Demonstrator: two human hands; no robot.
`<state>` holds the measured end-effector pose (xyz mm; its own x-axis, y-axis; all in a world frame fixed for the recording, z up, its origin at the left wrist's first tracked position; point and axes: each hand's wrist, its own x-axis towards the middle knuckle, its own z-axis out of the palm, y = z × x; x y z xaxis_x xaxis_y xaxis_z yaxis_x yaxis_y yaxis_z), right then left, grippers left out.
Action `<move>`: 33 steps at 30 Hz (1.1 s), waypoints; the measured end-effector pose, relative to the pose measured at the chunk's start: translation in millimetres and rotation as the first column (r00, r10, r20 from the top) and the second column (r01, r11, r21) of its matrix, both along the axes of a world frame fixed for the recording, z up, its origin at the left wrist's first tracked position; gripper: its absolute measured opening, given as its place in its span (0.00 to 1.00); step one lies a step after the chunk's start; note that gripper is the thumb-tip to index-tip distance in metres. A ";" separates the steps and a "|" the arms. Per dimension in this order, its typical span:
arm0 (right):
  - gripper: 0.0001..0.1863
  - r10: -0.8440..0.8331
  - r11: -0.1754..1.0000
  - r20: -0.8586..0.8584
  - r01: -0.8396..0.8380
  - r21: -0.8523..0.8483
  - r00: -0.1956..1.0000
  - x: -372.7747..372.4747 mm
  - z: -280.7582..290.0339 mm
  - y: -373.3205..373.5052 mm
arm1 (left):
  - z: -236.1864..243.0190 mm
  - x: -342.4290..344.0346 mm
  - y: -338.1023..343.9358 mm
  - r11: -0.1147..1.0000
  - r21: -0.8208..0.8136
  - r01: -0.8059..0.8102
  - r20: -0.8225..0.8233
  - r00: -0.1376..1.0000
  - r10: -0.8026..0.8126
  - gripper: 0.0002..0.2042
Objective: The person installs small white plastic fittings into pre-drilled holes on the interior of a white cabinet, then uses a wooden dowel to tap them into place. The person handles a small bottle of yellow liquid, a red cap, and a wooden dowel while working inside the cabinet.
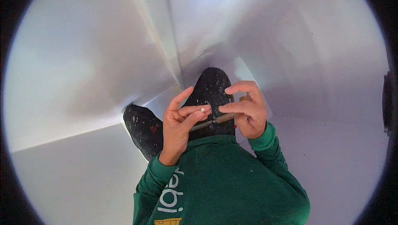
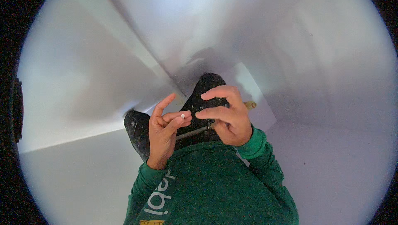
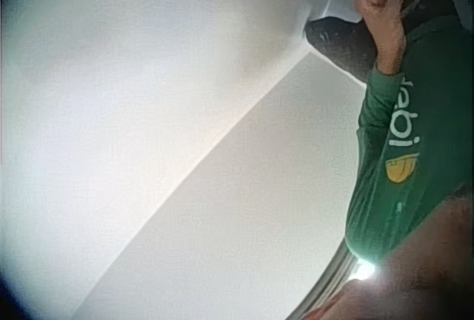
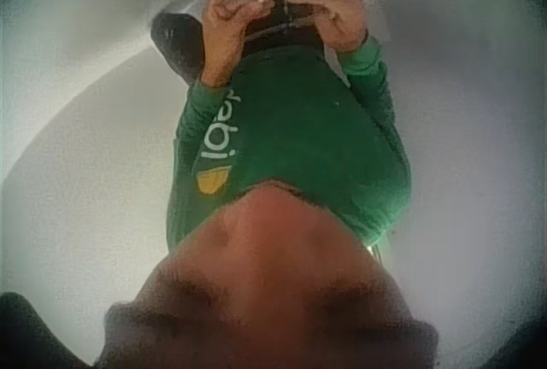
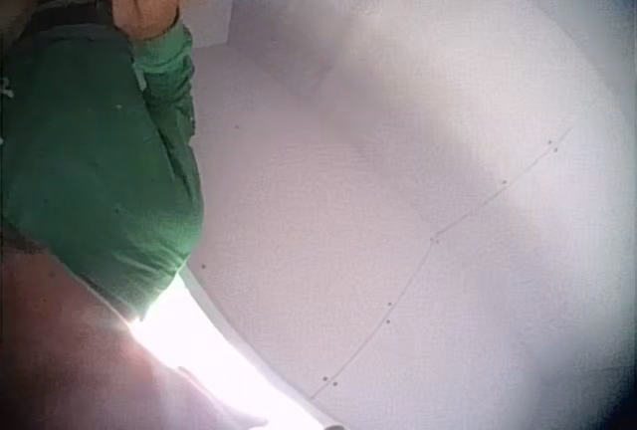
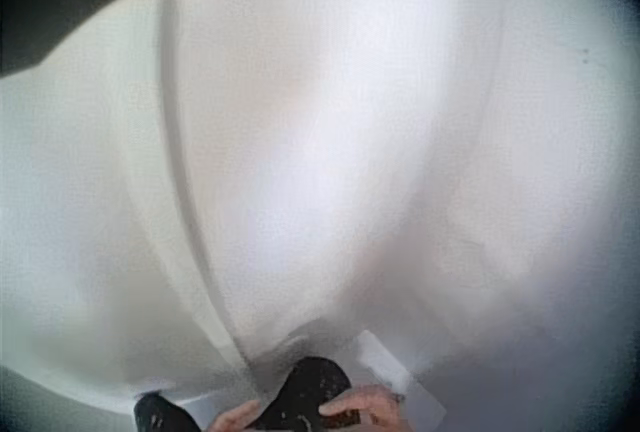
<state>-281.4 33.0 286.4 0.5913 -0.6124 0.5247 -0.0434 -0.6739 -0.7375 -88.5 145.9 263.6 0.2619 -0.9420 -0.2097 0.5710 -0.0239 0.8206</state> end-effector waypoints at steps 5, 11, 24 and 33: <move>0.27 0.050 0.972 -0.038 -0.058 -0.229 0.998 19.6 7.8 10.2 | 8.1 4.0 13.1 0.998 -0.049 -0.026 -0.010 1.000 0.026 0.28; 0.27 0.110 0.943 -0.053 -0.121 -0.310 0.992 29.5 14.8 13.4 | 10.7 7.9 23.9 0.993 -0.112 -0.035 0.054 0.998 0.041 0.28; 0.25 0.193 0.980 -0.014 -0.194 -0.038 0.981 34.2 8.2 18.0 | 15.0 13.1 25.5 0.984 -0.176 -0.021 0.258 0.964 0.067 0.33; 0.17 -0.012 0.962 0.262 -0.061 0.267 0.965 26.6 -41.3 -12.9 | -4.6 22.5 22.8 0.997 -0.063 -0.037 -0.029 0.999 0.035 0.35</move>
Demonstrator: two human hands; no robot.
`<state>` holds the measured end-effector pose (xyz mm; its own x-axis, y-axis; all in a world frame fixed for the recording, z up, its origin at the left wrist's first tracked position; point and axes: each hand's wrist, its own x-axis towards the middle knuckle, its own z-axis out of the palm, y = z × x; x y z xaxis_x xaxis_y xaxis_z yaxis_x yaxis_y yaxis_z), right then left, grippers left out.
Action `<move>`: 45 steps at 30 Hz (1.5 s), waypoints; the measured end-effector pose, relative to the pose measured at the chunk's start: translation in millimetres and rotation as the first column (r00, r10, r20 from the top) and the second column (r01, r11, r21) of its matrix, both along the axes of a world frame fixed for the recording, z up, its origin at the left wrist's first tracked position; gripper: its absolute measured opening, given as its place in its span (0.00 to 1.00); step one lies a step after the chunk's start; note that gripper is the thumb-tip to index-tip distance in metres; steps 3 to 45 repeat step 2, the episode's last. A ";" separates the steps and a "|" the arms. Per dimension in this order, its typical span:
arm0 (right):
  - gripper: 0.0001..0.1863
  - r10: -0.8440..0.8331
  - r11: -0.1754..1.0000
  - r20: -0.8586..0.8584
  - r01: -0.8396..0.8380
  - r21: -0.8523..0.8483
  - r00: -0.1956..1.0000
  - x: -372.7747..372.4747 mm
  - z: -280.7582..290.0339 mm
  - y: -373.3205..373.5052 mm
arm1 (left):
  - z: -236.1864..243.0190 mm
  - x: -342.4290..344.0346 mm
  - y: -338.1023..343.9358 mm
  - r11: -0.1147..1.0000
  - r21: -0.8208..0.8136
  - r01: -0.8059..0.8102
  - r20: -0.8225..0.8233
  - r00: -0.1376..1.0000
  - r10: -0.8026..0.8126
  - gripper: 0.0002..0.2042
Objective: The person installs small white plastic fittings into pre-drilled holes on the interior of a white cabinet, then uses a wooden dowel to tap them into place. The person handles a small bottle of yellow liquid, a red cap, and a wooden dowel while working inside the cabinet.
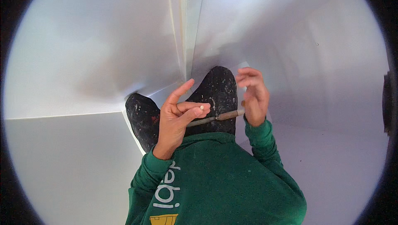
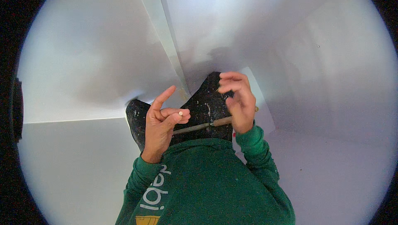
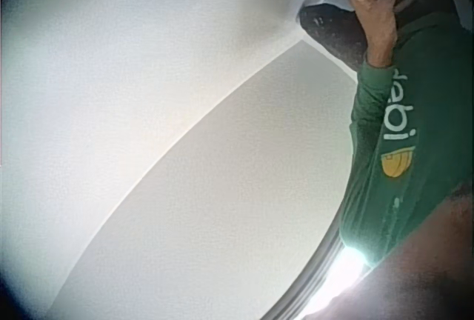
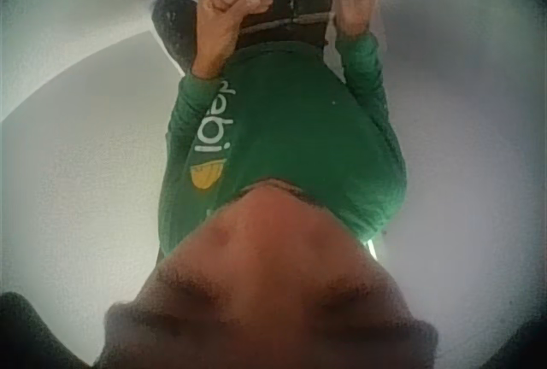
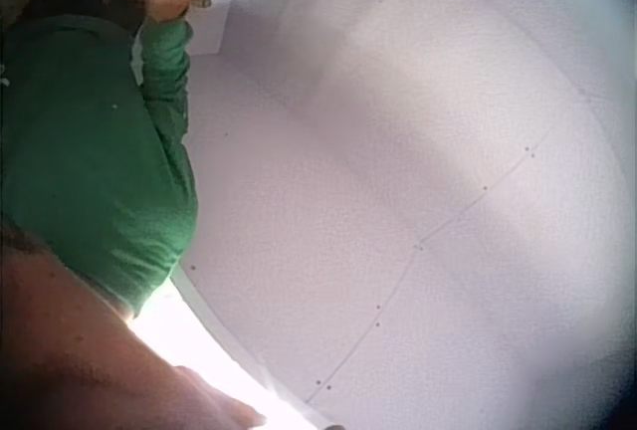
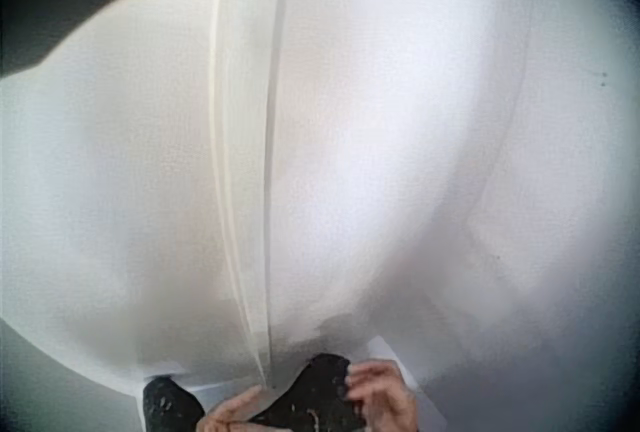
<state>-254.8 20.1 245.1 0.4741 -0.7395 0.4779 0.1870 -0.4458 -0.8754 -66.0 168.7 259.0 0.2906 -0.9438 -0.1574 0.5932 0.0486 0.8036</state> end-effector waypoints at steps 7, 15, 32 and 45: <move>0.13 -0.031 0.993 -0.117 0.045 0.113 0.993 -14.0 -30.7 -21.4 | -2.1 1.1 -2.2 1.000 0.003 0.022 -0.077 0.997 -0.022 0.36; 0.13 -0.031 0.993 -0.117 0.045 0.113 0.993 -14.0 -30.7 -21.4 | -2.1 1.1 -2.2 1.000 0.003 0.022 -0.077 0.997 -0.022 0.36; 0.13 -0.031 0.993 -0.117 0.045 0.113 0.993 -14.0 -30.7 -21.4 | -2.1 1.1 -2.2 1.000 0.003 0.022 -0.077 0.997 -0.022 0.36; 0.13 -0.031 0.993 -0.117 0.045 0.113 0.993 -14.0 -30.7 -21.4 | -2.1 1.1 -2.2 1.000 0.003 0.022 -0.077 0.997 -0.022 0.36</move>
